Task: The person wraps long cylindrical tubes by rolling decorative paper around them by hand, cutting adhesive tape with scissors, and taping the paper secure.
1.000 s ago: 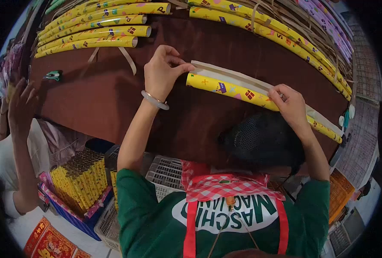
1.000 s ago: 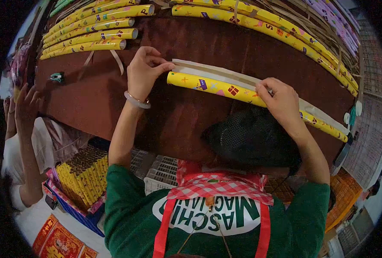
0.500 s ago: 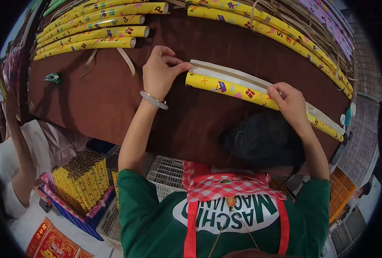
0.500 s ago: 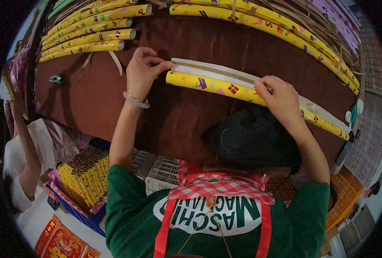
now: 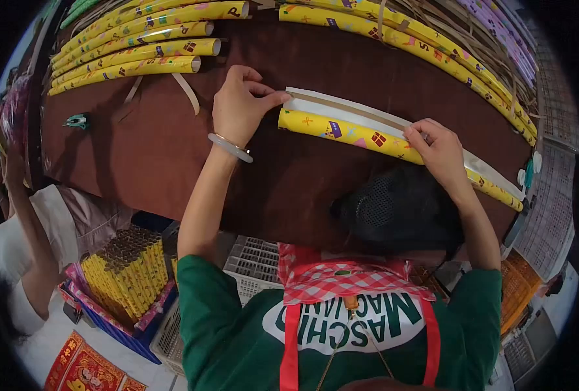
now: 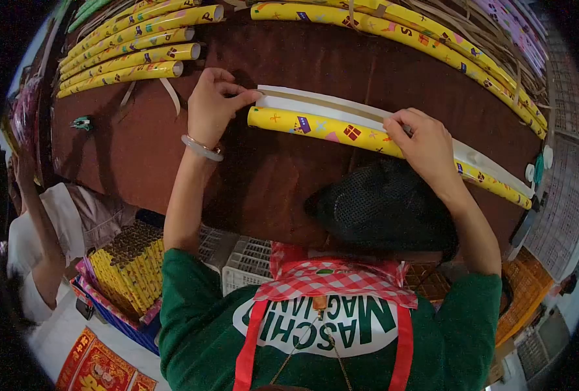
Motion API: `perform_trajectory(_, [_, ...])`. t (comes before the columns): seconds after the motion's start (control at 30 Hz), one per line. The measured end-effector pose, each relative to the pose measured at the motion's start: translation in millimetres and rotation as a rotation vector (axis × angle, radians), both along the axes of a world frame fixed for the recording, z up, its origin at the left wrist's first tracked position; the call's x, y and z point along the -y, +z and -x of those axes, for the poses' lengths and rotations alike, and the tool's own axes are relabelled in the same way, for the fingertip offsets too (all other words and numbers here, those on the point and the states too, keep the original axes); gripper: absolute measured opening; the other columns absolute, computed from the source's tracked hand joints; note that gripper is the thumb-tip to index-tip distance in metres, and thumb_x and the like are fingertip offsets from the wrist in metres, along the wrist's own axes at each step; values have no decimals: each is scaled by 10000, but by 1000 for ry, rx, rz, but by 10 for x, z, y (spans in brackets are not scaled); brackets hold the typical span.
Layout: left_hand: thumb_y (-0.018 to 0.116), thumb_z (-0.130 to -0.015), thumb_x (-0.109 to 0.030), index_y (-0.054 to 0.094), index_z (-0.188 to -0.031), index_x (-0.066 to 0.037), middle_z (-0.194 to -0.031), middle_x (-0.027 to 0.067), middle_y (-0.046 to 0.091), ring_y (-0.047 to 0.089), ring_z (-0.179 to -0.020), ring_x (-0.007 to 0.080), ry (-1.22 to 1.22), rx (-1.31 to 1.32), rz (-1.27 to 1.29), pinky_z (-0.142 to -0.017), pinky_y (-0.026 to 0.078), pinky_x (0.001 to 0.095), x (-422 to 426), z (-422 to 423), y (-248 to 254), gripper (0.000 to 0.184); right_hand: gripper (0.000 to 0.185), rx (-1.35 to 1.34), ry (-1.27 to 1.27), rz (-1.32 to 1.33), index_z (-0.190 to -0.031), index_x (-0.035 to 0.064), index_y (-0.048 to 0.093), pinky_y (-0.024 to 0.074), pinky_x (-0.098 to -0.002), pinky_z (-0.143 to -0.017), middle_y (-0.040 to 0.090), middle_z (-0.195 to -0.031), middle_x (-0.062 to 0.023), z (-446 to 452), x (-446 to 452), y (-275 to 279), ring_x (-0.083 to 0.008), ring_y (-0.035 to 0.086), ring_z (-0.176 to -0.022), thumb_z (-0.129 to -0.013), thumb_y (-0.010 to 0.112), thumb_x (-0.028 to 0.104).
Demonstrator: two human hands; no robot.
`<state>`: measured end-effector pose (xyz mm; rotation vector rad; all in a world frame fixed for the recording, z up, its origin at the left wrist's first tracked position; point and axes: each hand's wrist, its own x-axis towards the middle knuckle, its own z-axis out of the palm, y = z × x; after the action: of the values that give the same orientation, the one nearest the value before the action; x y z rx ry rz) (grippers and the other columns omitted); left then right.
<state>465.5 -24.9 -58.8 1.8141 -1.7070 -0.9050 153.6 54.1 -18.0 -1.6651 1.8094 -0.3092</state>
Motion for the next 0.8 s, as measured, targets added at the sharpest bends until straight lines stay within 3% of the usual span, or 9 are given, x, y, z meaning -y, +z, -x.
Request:
perform_trajectory(0.37, [827, -639, -259, 526, -969, -16, -777, 51, 699, 643, -729, 197, -30, 3, -43, -649, 483, 315, 38, 18, 15, 509, 245, 40, -29, -6, -879, 29, 652, 461, -324, -666, 626, -824, -76, 8, 9, -34, -224, 608, -708, -867, 600, 268])
perform_trajectory(0.5, [829, -639, -217, 520, -965, 5, -755, 62, 684, 625, -629, 160, -44, -43, -127, -570, 480, 284, 82, 45, 64, 502, 244, 57, -39, 2, -865, 22, 654, 462, -315, -663, 632, -823, -85, 63, 6, -110, -220, 613, -713, -859, 613, 263])
perform_trajectory(0.57, [827, -643, -165, 514, -966, 24, -739, 73, 668, 588, -544, 115, -29, -115, -159, -494, 462, 250, 96, 39, 57, 488, 227, 67, 0, 63, -877, 1, 658, 444, -255, -631, 618, -768, -57, 100, -8, -160, -129, 573, -672, -858, 637, 227])
perform_trajectory(0.67, [825, -645, -158, 512, -978, 29, -744, 77, 666, 584, -546, 116, -44, -71, -193, -496, 464, 249, 133, 56, 93, 494, 215, 109, -70, 14, -871, 2, 668, 439, -238, -616, 625, -737, -38, 113, -3, -116, -91, 562, -663, -854, 654, 216])
perform_trajectory(0.7, [825, -645, -158, 512, -978, 29, -744, 77, 666, 584, -546, 116, -45, -71, -192, -496, 464, 249, 137, 44, 82, 494, 215, 109, -70, 15, -871, 2, 668, 439, -238, -616, 625, -737, -38, 133, -2, -109, -91, 562, -663, -854, 654, 216])
perform_trajectory(0.77, [825, -641, -150, 508, -990, 33, -746, 78, 662, 574, -539, 115, -42, -108, -202, -487, 461, 243, 148, 24, 41, 505, 261, 64, -129, -19, -846, 23, 683, 466, -308, -645, 645, -743, -92, 206, 5, -98, -202, 624, -684, -850, 642, 280])
perform_trajectory(0.8, [825, -641, -150, 508, -990, 33, -746, 78, 662, 574, -539, 115, -42, -110, -200, -487, 461, 243, 153, 39, 79, 505, 261, 62, -129, -16, -846, 23, 683, 466, -308, -645, 645, -743, -92, 245, -4, -91, -202, 624, -684, -850, 642, 280])
